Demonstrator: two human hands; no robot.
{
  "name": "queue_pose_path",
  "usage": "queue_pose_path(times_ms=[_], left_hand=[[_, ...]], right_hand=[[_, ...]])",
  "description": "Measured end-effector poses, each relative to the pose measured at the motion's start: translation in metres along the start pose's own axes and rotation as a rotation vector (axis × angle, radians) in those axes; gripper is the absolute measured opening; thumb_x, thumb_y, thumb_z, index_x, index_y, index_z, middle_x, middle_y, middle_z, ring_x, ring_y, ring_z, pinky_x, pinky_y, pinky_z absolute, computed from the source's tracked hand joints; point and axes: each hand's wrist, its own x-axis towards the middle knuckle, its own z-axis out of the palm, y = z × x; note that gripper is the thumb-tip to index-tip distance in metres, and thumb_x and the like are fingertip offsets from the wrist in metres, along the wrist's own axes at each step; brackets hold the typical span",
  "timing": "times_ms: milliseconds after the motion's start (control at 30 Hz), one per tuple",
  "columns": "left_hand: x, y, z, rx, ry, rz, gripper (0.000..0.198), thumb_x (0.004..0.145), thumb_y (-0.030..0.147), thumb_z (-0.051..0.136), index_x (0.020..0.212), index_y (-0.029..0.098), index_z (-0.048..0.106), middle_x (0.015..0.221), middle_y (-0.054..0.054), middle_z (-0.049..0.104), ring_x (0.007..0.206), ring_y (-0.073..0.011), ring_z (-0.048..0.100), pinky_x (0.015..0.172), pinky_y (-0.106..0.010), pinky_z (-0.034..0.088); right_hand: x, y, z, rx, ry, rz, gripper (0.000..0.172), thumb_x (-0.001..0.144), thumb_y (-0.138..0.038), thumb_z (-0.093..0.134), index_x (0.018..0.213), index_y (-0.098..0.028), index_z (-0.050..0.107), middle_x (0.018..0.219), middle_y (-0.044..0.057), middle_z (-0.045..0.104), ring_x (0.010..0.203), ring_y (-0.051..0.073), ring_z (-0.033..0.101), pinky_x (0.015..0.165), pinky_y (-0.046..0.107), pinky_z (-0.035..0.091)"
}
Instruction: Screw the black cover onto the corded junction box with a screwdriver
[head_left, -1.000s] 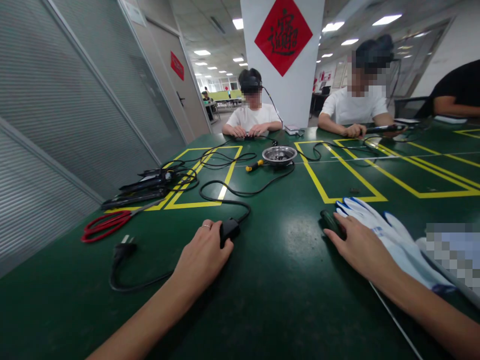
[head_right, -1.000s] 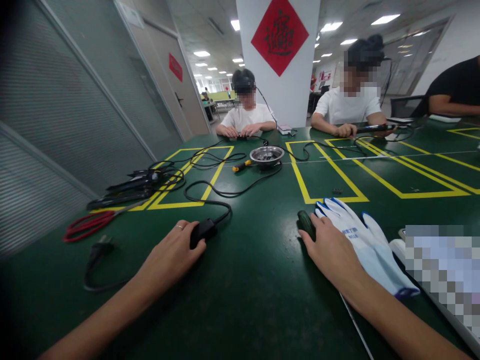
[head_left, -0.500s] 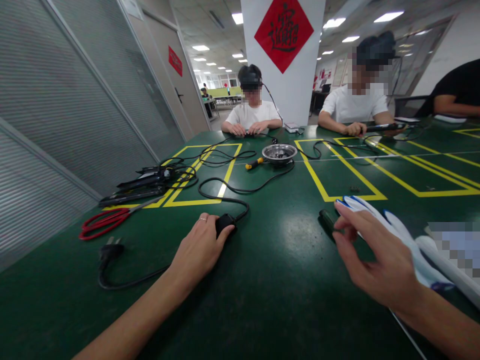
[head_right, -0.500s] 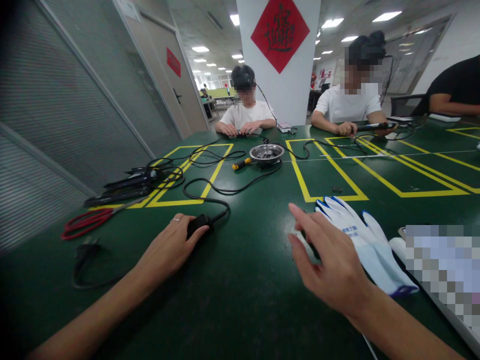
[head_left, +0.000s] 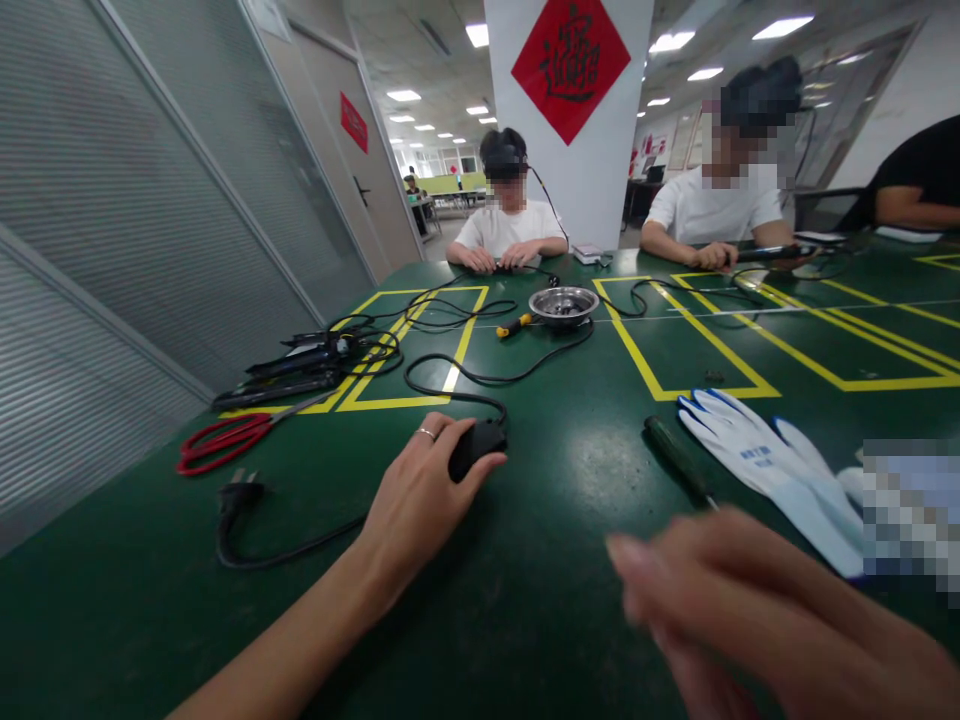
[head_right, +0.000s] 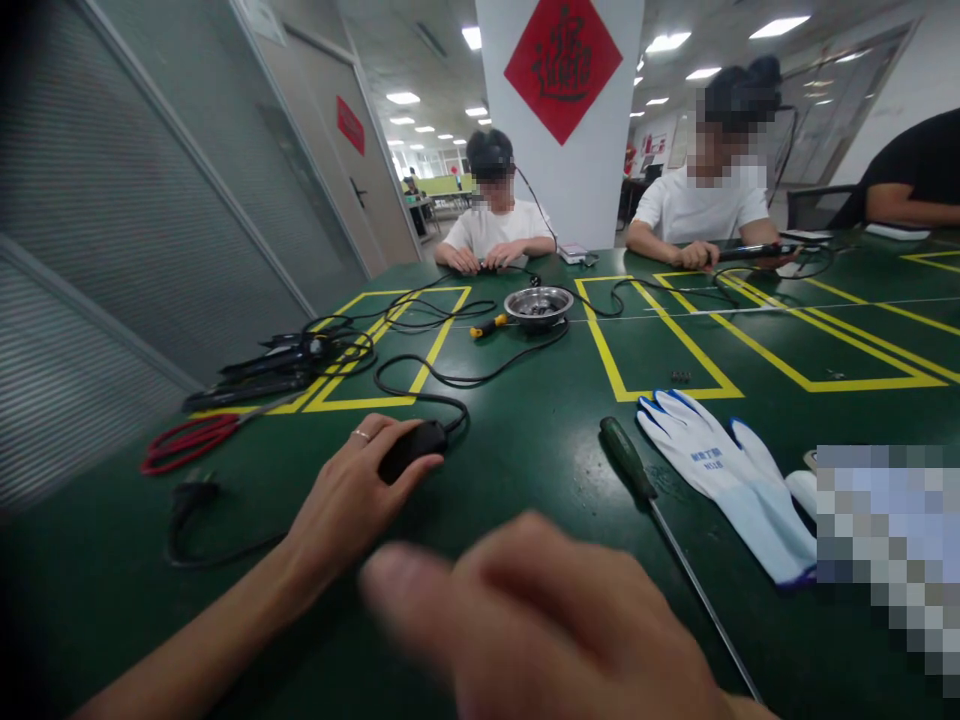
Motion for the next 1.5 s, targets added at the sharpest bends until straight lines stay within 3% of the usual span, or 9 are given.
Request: queue_pose_path(times_ms=[167,300,467,600,733,967,1167,1367,1500], left_hand=[[-0.022,0.025,0.001,-0.337,-0.076,0.299,0.050,0.084,0.055,0.058,0.118,0.024,0.039,0.109,-0.007,0.053,0.097,-0.0214,0.058,0.081,-0.033,0.049],[-0.030,0.037,0.003,-0.378,-0.214,0.269,0.046,0.085,0.060,0.051,0.113,0.024,0.040,0.104,-0.006,0.055,0.084,-0.0195,0.059,0.072,-0.032,0.050],[-0.020,0.030,-0.004,-0.307,-0.215,0.270,0.052,0.092,0.062,0.023,0.117,0.021,0.043,0.108,-0.011,0.056,0.091,-0.0236,0.058,0.081,-0.037,0.048],[-0.004,0.000,-0.001,0.151,-0.117,-0.078,0.046,0.092,0.054,0.038,0.118,0.018,0.050,0.114,-0.013,0.054,0.100,-0.0288,0.056,0.089,-0.044,0.044],[0.002,-0.029,0.011,0.272,-0.309,-0.143,0.044,0.090,0.050,0.044,0.122,0.020,0.053,0.109,-0.012,0.054,0.093,-0.0275,0.060,0.077,-0.037,0.050],[0.001,-0.029,0.009,0.205,-0.288,-0.158,0.057,0.088,0.061,0.042,0.129,0.023,0.050,0.114,-0.011,0.049,0.081,-0.0233,0.063,0.072,-0.034,0.050],[0.007,-0.020,0.003,0.242,-0.169,-0.203,0.046,0.093,0.055,0.034,0.120,0.025,0.057,0.109,-0.009,0.051,0.080,-0.0224,0.062,0.069,-0.033,0.050],[0.007,-0.017,0.002,0.253,-0.134,-0.206,0.046,0.093,0.055,0.034,0.119,0.025,0.057,0.110,-0.009,0.052,0.082,-0.0225,0.062,0.070,-0.033,0.050],[0.007,-0.018,0.000,0.278,-0.112,-0.194,0.046,0.093,0.055,0.034,0.119,0.026,0.057,0.109,-0.008,0.054,0.084,-0.0237,0.062,0.068,-0.033,0.050]], right_hand=[[0.027,0.005,0.021,0.462,-0.201,0.328,0.057,0.081,-0.042,0.061,0.134,-0.028,0.044,0.122,0.004,0.058,0.100,0.016,0.060,0.088,0.034,0.052],[0.026,0.018,0.040,0.928,-0.346,0.469,0.051,0.078,-0.038,0.067,0.125,-0.022,0.053,0.116,0.005,0.062,0.108,0.018,0.059,0.099,0.038,0.044],[0.022,0.035,0.045,1.247,-0.189,0.692,0.049,0.078,-0.038,0.066,0.122,-0.020,0.055,0.118,0.007,0.062,0.112,0.020,0.057,0.104,0.041,0.039],[0.027,0.046,0.038,1.398,-0.045,0.837,0.051,0.083,-0.046,0.057,0.125,-0.017,0.052,0.116,0.009,0.061,0.107,0.020,0.059,0.097,0.039,0.044],[0.031,0.058,0.035,1.440,0.011,0.905,0.047,0.086,-0.047,0.052,0.122,-0.017,0.049,0.115,0.011,0.060,0.100,0.021,0.061,0.089,0.039,0.049],[0.032,0.077,0.034,1.250,0.011,0.883,0.052,0.090,-0.055,0.032,0.120,-0.015,0.048,0.122,0.018,0.057,0.098,0.022,0.062,0.091,0.044,0.049],[0.041,0.096,0.025,0.987,0.024,0.790,0.050,0.091,-0.053,0.025,0.112,-0.015,0.051,0.109,0.018,0.063,0.095,0.023,0.063,0.084,0.045,0.053],[0.065,0.112,0.024,0.497,0.097,0.613,0.056,0.090,-0.058,0.024,0.102,-0.015,0.056,0.093,0.015,0.065,0.087,0.024,0.064,0.072,0.040,0.054],[0.076,0.110,0.034,0.068,0.105,0.413,0.051,0.093,-0.051,0.028,0.099,-0.014,0.061,0.100,0.014,0.062,0.100,0.025,0.057,0.088,0.041,0.046]])
